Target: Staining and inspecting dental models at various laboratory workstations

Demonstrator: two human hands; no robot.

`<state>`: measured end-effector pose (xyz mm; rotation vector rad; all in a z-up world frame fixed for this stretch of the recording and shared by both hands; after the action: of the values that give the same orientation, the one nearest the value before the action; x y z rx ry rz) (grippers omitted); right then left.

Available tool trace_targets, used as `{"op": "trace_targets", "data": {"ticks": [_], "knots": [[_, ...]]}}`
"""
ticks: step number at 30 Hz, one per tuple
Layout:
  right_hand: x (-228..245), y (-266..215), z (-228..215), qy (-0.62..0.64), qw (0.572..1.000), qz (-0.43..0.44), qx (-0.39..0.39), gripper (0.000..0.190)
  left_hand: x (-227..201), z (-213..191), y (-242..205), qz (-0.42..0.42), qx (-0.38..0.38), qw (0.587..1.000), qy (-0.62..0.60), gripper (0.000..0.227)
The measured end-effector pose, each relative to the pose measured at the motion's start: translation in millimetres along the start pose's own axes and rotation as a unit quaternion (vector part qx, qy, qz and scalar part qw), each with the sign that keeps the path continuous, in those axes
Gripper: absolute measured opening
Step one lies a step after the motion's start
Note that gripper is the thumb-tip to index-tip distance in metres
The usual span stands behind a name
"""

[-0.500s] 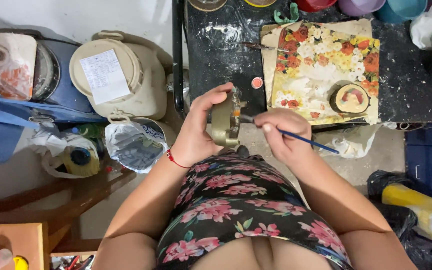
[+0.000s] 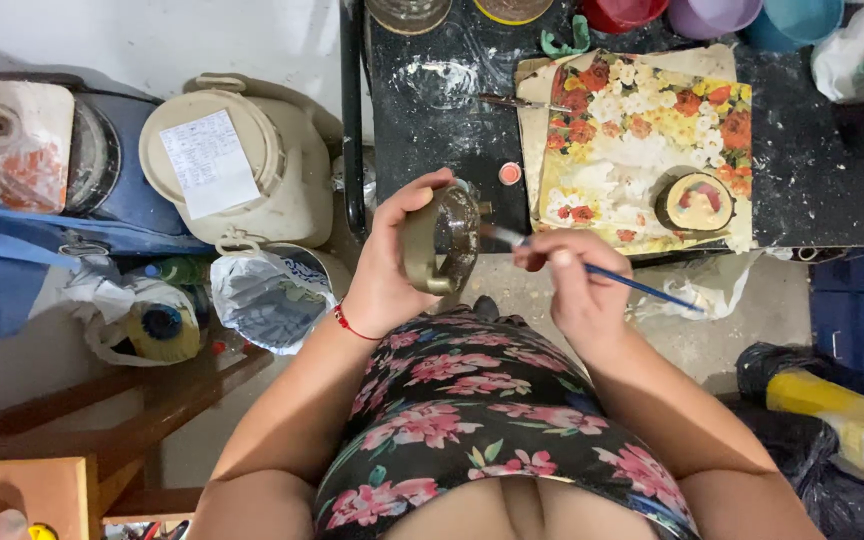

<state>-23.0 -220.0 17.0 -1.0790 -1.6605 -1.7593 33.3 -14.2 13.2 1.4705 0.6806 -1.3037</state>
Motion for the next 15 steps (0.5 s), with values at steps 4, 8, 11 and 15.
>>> {"op": "trace_targets", "data": {"ticks": [4,8,11,15], "knots": [[12,17,11,0.052,0.992,0.108,-0.037,0.033,-7,-4,4,0.041,-0.043,0.980,0.190,0.073],[-31,-21,27,0.193,0.942,0.221,0.165,0.087,1,11,-3,0.128,0.012,0.917,0.377,0.073],[-28,-15,34,0.208,0.945,0.218,0.125,0.089,1,11,-4,0.081,0.017,0.904,0.419,0.076],[-3,17,40,0.101,0.987,0.044,0.113,0.097,4,15,1,-0.286,0.183,0.901,-0.271,0.101]]}}
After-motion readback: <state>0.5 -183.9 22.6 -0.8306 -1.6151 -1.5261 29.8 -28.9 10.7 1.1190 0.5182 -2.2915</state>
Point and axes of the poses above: each hand's wrist, its own y-axis towards the middle knuckle, its own z-axis out of the palm, x = y × z, the point moved 4 cm from there along y, towards the middle knuckle, and after that the axes turned 14 degrees about -z, right-handed, at the moved point
